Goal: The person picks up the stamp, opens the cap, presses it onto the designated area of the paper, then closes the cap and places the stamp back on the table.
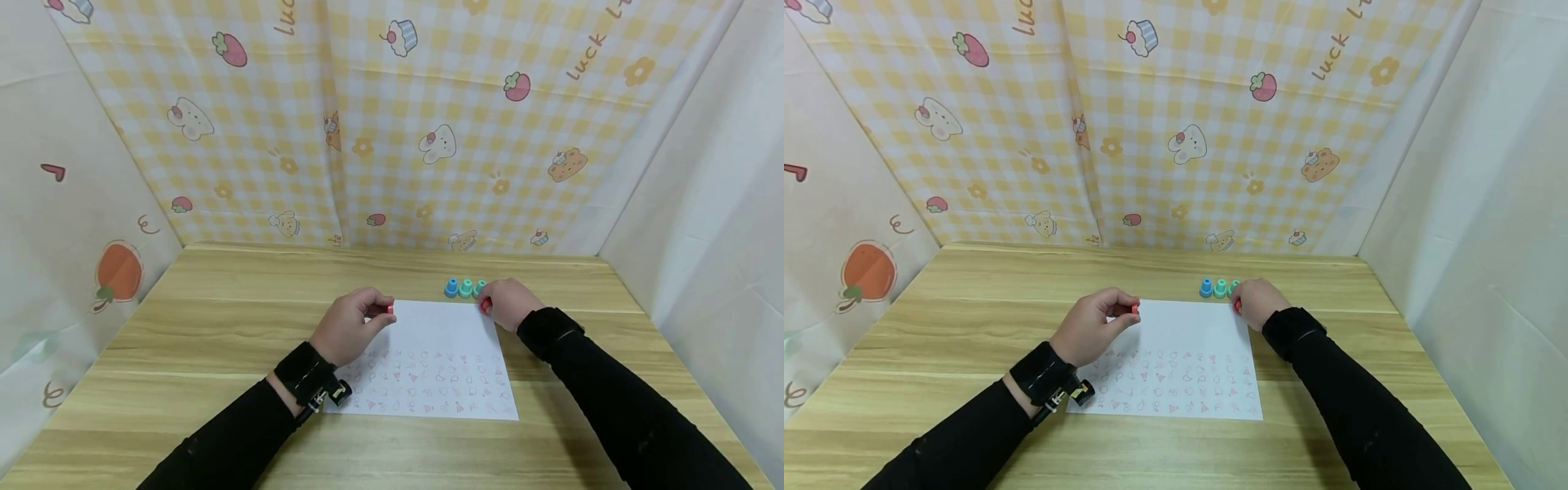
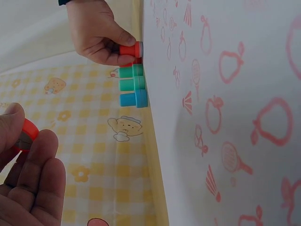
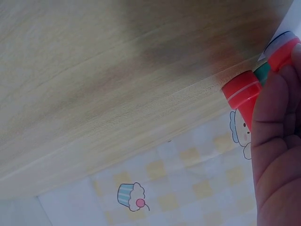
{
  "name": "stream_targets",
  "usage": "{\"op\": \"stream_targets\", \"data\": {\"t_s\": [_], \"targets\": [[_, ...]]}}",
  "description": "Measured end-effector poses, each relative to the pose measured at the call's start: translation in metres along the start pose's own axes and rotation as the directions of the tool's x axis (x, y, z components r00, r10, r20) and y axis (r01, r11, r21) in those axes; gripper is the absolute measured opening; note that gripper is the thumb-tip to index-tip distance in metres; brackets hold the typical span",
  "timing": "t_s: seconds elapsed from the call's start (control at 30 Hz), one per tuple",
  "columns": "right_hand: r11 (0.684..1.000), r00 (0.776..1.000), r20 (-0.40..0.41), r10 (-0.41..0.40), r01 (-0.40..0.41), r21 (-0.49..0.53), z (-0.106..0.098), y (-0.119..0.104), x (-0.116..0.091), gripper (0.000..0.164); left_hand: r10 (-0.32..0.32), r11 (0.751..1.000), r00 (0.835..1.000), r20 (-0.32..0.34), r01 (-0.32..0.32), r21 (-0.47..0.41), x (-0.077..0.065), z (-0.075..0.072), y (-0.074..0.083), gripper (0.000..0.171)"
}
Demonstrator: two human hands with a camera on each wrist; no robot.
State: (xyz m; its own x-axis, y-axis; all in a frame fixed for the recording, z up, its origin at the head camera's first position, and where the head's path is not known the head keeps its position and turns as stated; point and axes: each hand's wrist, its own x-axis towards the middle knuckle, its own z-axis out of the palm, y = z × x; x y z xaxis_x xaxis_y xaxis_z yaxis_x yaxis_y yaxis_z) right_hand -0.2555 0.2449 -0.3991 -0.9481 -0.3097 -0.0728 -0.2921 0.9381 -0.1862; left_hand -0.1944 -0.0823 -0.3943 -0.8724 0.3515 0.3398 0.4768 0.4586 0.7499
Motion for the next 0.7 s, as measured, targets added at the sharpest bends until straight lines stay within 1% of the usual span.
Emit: {"op": "stream_targets", "data": {"t_s": [0.27,0.47,0.7], "targets": [[1.0,1.0,0.003,0.019,-0.019,0.015,-0.0011,0.0003,-0.0017,0.015,-0.014,1.0,1.0,0.002,0.014,0.007,0.0004,0.0002,0.0,0.014],[1.0,1.0,0.0,0.013,-0.013,0.017,-0.0004,0.0002,-0.0016,0.015,-0.013,1.0,1.0,-0.007,0.013,0.019,-0.0002,0.0007,-0.0014,0.014],[1.0,1.0,-0.002,0.01,-0.01,0.017,-0.0001,0.0002,-0.0018,0.016,-0.019,1.0,1.0,-0.002,0.019,0.014,-0.0002,-0.0001,0.0004,0.014]]}}
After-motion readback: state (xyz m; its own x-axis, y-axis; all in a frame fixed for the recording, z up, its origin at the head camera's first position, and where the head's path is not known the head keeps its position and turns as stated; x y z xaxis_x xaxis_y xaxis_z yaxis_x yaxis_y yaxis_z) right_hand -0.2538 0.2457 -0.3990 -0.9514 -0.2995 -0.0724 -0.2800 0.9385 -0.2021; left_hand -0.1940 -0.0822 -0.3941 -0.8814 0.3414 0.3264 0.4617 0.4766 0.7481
